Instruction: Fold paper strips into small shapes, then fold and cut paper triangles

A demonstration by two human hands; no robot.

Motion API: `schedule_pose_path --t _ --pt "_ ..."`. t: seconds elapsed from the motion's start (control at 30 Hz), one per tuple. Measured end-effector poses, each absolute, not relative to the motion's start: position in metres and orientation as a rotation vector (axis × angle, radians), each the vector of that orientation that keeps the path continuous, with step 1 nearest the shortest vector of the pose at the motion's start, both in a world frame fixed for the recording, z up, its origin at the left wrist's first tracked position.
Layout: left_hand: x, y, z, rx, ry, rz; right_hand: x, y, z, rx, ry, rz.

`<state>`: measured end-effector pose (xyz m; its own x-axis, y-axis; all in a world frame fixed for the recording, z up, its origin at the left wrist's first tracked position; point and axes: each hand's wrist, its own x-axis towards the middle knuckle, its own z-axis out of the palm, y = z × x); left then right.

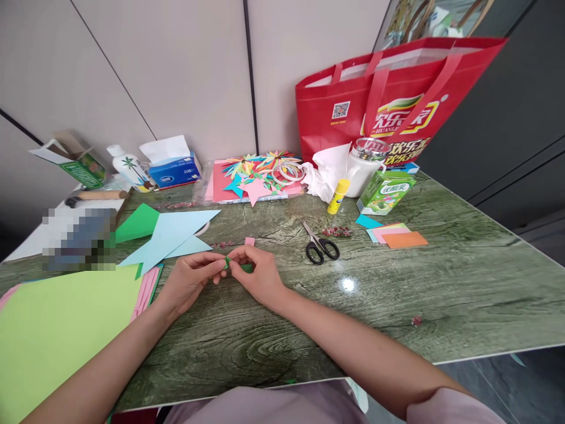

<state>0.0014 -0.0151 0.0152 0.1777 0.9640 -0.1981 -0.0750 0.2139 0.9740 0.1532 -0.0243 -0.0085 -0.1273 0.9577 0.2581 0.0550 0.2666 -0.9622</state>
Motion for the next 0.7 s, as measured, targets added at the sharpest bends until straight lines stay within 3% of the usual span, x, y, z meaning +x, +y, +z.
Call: schedule_pose_path --t 0.7 --pt "-0.0028 -0.0138 0.0139 0.987 1.036 0.921 0.1531 -0.0240 -0.0102 -0.988 -1.448 1.080"
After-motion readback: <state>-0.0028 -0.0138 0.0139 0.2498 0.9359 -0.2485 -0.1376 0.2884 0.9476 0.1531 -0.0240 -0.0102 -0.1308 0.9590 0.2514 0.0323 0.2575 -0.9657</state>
